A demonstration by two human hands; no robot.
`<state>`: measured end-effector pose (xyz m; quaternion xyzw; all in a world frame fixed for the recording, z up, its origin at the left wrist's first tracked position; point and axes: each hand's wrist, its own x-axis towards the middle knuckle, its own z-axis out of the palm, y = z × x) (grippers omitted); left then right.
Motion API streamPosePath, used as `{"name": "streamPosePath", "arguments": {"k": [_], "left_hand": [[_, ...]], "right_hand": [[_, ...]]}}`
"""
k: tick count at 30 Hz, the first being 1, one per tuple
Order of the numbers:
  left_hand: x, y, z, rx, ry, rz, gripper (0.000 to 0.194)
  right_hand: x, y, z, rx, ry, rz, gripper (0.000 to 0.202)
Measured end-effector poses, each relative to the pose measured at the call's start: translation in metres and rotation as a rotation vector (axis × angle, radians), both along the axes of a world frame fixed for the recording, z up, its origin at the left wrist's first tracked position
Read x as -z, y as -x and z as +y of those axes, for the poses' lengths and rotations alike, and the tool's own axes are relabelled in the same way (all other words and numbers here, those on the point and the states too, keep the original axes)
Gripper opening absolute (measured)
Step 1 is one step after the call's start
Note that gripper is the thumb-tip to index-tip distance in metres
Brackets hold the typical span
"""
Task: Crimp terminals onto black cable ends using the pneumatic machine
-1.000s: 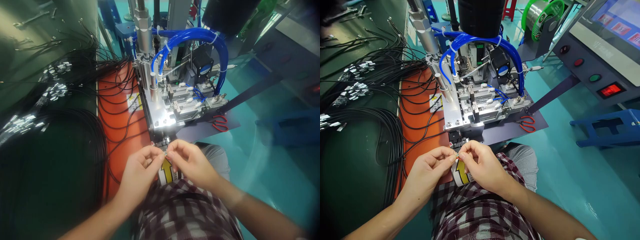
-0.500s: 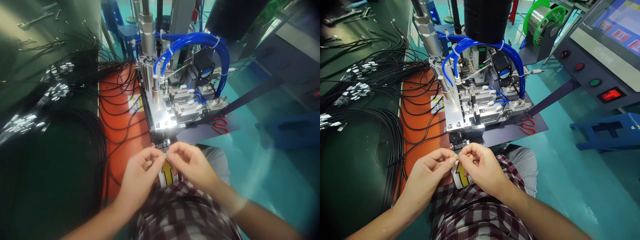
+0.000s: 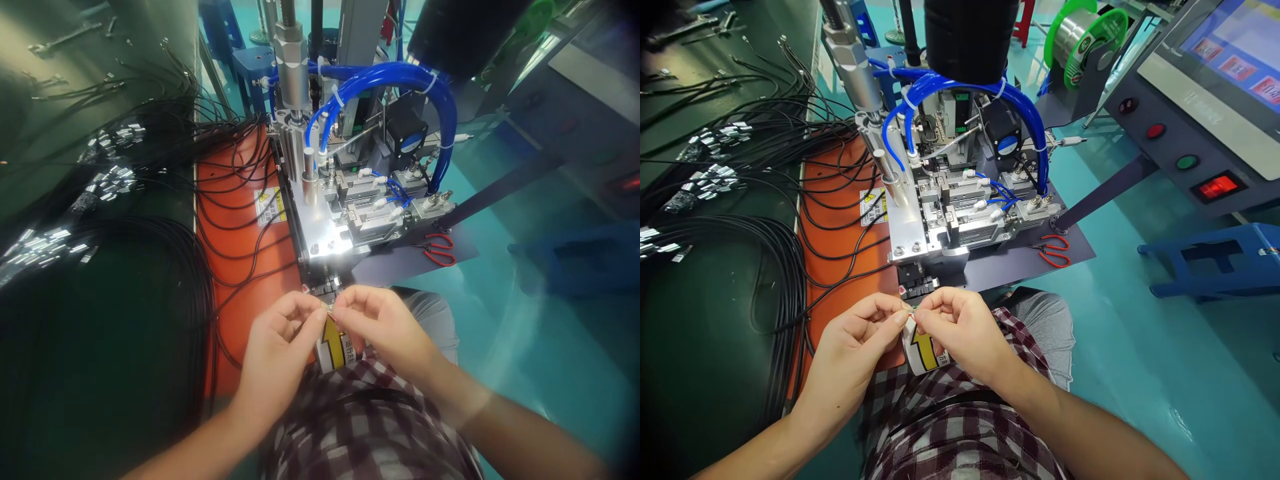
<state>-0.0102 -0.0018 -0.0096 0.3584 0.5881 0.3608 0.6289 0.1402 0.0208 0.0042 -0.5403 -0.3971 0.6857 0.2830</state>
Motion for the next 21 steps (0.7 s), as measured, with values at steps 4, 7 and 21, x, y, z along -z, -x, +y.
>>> {"name": "streamPosePath", "arguments": {"k": [4,7,21], "left_hand": [[-0.001,0.0,0.0,0.015,-0.005,-0.023,0.022],[0.0,0.0,0.0,0.017,-0.004,-0.036,0.022],[0.003,0.001,0.002,0.061,-0.003,-0.008,0.021]], "right_hand": [[0.0,0.001,-0.001,-0.009,-0.069,-0.051,0.011],[0.0,-0.002,0.0,-0.012,-0.105,-0.069,0.01],[0.014,-0.008,-0.005,-0.096,-0.432,-0.282,0.013]]}}
